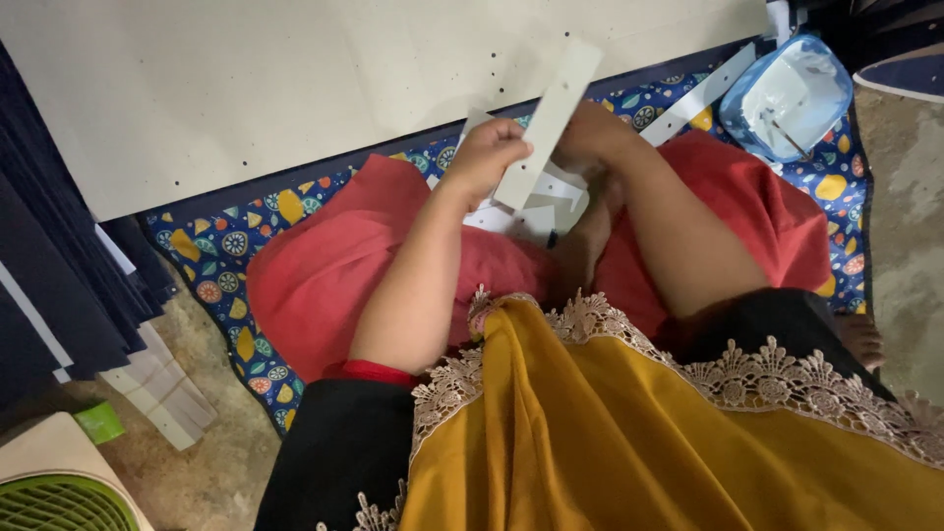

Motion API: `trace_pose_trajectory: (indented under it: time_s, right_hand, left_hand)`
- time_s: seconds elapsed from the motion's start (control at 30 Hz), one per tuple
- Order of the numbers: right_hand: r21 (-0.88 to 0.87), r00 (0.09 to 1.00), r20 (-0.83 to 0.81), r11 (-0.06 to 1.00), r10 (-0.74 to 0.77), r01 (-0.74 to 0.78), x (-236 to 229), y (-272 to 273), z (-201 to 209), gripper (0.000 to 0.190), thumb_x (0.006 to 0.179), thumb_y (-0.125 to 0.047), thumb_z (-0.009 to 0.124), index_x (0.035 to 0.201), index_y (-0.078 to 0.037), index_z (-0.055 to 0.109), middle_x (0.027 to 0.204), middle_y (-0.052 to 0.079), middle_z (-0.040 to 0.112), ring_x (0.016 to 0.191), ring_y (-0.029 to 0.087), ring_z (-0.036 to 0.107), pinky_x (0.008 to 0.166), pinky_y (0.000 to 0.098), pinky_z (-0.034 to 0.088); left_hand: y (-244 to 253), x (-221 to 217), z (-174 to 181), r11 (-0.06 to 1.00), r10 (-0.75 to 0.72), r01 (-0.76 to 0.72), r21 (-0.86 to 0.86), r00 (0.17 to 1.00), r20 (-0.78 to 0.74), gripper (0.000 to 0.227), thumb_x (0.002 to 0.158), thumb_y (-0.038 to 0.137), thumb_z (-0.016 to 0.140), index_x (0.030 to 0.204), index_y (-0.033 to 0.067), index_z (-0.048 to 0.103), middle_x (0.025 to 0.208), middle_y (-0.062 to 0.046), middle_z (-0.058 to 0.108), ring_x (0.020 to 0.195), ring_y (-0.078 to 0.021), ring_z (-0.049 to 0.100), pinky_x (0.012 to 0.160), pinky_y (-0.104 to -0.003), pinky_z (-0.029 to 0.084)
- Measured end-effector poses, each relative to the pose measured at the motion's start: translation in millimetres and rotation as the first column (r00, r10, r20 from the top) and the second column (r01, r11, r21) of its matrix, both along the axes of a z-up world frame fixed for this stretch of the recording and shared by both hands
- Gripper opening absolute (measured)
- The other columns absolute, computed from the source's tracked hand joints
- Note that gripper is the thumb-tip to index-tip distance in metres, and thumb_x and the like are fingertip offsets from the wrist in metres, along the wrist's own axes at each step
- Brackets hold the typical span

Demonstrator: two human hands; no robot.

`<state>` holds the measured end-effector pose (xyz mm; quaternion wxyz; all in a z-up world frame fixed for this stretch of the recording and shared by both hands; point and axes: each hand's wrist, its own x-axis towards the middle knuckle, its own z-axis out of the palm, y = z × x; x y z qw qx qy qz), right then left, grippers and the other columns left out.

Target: Applying glue and white reinforcement strips to fabric panels for garment assembly

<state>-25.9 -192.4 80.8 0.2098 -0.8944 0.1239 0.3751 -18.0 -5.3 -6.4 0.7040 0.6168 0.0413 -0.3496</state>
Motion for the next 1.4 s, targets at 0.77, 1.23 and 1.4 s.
trace_pose_trajectory:
  time_s: [0.77, 1.23, 1.4]
  right_hand:
    - [0.243, 0.454, 0.881, 0.951, -0.133, -0.193, 35, -24, -65, 0.022, 0.079, 0.004, 0.084, 0.1, 0.001, 0.076, 0.102, 0.017, 0.068, 0.089, 0.038, 0.066, 0.064, 0.0472, 0.05]
    - [0.089, 0.566, 0.821, 0.996, -0.066, -0.014, 24, -78, -33, 0.044, 0.098, -0.026, 0.074, 0.141, -0.017, 0.067, 0.135, 0.017, 0.065, 0.12, 0.037, 0.061, 0.103, 0.0486, 0.044]
    - [-0.157, 0.507, 0.862, 0.945, -0.01, 0.286, -86, -226, 6, 0.039, 0.096, -0.025, 0.084, 0.13, -0.006, 0.077, 0.123, 0.023, 0.07, 0.109, 0.042, 0.064, 0.088, 0.0505, 0.049]
  left_hand:
    - [6, 37, 24, 0.676, -0.346, -0.464, 0.572, 0.486, 0.803, 0.036, 0.089, 0.009, 0.072, 0.125, 0.0058, 0.072, 0.13, -0.016, 0.063, 0.117, -0.0382, 0.06, 0.098, -0.052, 0.051]
    - [4, 28, 23, 0.632, -0.599, -0.375, 0.678, 0.319, 0.735, 0.044, 0.082, 0.023, 0.077, 0.123, 0.0086, 0.073, 0.134, -0.017, 0.059, 0.126, -0.0406, 0.052, 0.104, -0.058, 0.04]
    - [-8, 19, 25, 0.583, -0.688, -0.325, 0.745, 0.29, 0.665, 0.047, 0.086, 0.023, 0.076, 0.131, 0.0118, 0.071, 0.146, -0.016, 0.053, 0.134, -0.0389, 0.046, 0.109, -0.059, 0.034]
